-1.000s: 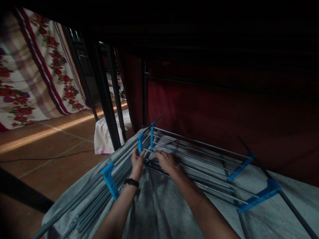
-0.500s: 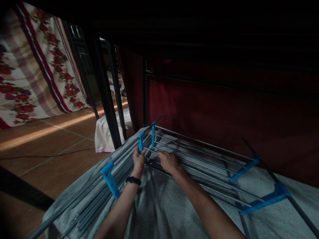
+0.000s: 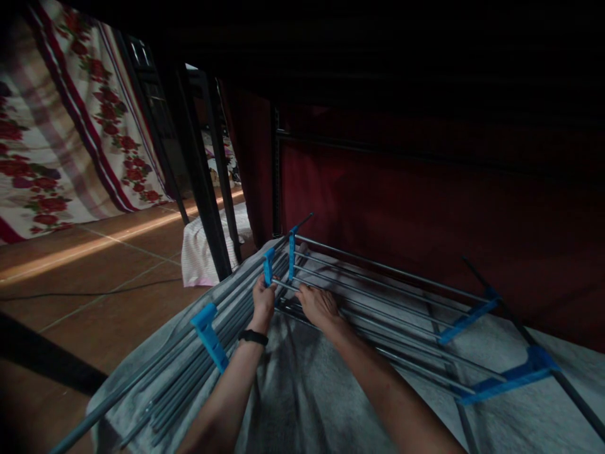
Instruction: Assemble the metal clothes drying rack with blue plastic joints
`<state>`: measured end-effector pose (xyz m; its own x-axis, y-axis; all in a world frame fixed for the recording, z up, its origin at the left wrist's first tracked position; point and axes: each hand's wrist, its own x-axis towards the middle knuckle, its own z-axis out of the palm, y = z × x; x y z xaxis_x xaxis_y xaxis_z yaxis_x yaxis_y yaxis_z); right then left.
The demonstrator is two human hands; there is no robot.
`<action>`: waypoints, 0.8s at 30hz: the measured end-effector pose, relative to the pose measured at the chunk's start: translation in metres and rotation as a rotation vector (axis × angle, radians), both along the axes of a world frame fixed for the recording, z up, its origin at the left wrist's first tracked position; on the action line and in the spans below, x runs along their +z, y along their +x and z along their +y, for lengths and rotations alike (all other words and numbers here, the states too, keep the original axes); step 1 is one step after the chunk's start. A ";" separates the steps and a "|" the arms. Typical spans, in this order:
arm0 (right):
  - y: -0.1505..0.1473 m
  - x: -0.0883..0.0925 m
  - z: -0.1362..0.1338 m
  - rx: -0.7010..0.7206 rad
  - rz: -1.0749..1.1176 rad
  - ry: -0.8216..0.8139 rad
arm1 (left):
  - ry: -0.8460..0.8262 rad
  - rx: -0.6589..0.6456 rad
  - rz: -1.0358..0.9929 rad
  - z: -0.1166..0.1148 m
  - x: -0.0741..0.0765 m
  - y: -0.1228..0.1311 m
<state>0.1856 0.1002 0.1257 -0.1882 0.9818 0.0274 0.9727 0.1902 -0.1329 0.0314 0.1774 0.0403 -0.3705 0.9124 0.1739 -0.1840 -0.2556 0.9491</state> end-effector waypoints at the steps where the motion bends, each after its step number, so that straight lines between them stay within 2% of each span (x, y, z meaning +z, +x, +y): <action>1: -0.001 0.000 0.000 -0.004 0.001 0.001 | -0.004 -0.011 -0.001 0.000 0.001 0.000; 14: 0.001 0.004 -0.003 -0.014 -0.001 -0.025 | 0.027 -0.082 0.060 -0.003 0.003 -0.001; 24: 0.002 0.004 -0.003 -0.013 -0.013 -0.026 | 0.103 -0.060 0.154 0.001 -0.003 0.002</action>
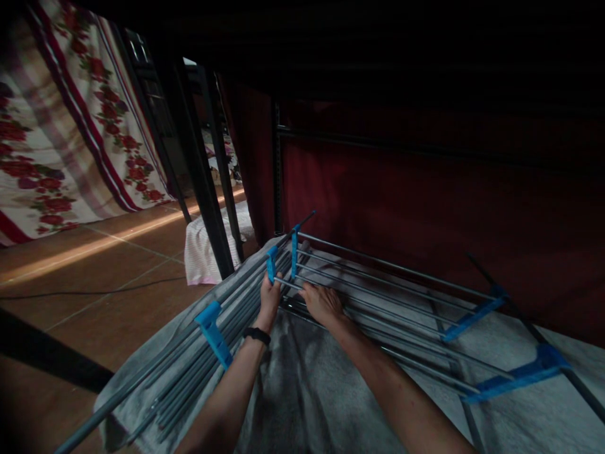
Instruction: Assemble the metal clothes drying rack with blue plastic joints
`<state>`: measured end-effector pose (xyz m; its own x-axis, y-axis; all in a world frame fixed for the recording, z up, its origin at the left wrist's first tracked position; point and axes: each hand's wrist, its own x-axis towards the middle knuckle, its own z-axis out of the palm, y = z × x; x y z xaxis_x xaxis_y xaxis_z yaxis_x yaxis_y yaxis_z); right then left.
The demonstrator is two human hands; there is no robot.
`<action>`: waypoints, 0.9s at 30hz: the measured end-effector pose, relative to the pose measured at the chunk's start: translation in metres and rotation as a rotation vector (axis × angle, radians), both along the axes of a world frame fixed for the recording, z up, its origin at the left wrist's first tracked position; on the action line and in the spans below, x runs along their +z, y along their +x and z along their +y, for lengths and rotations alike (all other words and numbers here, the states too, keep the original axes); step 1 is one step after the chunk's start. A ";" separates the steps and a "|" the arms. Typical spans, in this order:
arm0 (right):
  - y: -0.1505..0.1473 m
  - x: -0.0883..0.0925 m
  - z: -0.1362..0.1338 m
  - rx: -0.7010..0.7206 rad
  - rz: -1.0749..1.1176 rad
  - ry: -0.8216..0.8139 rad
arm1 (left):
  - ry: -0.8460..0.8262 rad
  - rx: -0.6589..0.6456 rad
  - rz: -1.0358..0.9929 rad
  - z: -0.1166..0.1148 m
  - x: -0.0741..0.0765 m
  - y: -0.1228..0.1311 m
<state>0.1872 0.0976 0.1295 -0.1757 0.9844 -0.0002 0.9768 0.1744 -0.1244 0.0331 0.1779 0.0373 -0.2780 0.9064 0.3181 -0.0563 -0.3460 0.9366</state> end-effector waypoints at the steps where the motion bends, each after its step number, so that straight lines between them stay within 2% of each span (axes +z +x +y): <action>1: 0.000 0.000 0.000 0.002 0.002 -0.003 | -0.005 0.013 0.017 0.000 0.000 0.001; 5: 0.002 -0.001 0.003 0.004 0.002 0.003 | -0.022 0.053 0.038 -0.005 0.003 0.002; 12: 0.003 -0.002 0.004 0.013 0.010 -0.002 | -0.014 0.005 -0.002 -0.008 0.003 0.001; 18: 0.003 -0.001 0.004 0.013 0.007 -0.021 | -0.040 0.032 0.031 -0.007 0.002 0.002; 27: -0.005 -0.005 -0.001 0.017 0.050 0.092 | -0.070 0.100 0.134 -0.004 0.000 0.000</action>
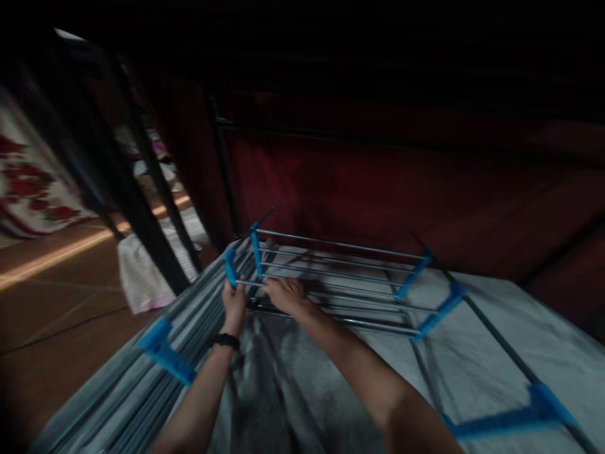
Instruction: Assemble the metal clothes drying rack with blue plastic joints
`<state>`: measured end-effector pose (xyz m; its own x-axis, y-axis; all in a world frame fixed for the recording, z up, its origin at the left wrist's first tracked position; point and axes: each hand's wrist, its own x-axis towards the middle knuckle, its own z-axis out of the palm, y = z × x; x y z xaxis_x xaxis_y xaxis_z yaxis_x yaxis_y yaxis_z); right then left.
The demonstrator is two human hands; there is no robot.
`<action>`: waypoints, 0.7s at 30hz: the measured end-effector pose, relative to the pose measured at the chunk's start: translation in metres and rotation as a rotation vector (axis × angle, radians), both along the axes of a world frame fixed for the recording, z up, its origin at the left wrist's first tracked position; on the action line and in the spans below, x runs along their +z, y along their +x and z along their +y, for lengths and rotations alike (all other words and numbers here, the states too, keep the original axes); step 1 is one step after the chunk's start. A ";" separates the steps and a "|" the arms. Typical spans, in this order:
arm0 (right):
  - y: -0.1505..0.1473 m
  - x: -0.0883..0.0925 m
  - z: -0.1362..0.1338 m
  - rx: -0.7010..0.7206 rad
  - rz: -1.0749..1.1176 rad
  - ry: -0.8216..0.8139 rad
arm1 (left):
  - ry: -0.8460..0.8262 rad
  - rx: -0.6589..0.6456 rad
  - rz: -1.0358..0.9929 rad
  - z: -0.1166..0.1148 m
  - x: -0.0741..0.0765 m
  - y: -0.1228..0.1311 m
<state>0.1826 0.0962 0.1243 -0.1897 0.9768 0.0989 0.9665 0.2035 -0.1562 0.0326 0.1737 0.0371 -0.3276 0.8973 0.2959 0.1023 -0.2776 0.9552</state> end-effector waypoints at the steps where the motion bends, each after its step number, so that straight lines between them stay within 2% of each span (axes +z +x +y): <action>1: -0.001 0.000 0.000 0.007 0.020 0.017 | -0.005 0.002 0.014 0.003 -0.001 -0.001; 4: 0.001 0.002 0.001 -0.017 0.061 0.089 | 0.011 -0.013 0.020 0.012 -0.003 -0.004; 7: 0.015 0.006 -0.005 -0.044 0.099 0.188 | -0.015 -0.034 -0.008 0.011 0.002 -0.007; 11: 0.060 0.012 -0.010 -0.108 0.155 0.301 | 0.027 -0.007 -0.111 0.004 0.022 -0.008; 13: 0.086 0.015 -0.002 -0.154 0.149 0.354 | 0.064 0.065 -0.134 -0.001 0.031 -0.007; 15: 0.107 0.017 0.009 -0.177 0.115 0.380 | 0.062 0.175 -0.102 -0.018 0.035 -0.005; 17: 0.120 0.022 0.021 -0.211 0.084 0.395 | 0.068 0.260 -0.015 -0.048 0.037 0.002; 19: 0.125 0.027 0.031 -0.248 0.056 0.399 | 0.143 0.216 0.088 -0.082 0.043 0.014; 21: 0.123 0.033 0.042 -0.264 0.022 0.379 | 0.240 0.112 0.106 -0.105 0.060 0.030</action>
<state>0.3059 0.1386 0.1571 0.0665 0.8856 0.4596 0.9903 -0.0021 -0.1393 0.0625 0.0686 0.0973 -0.3764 0.7575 0.5335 0.2412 -0.4758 0.8458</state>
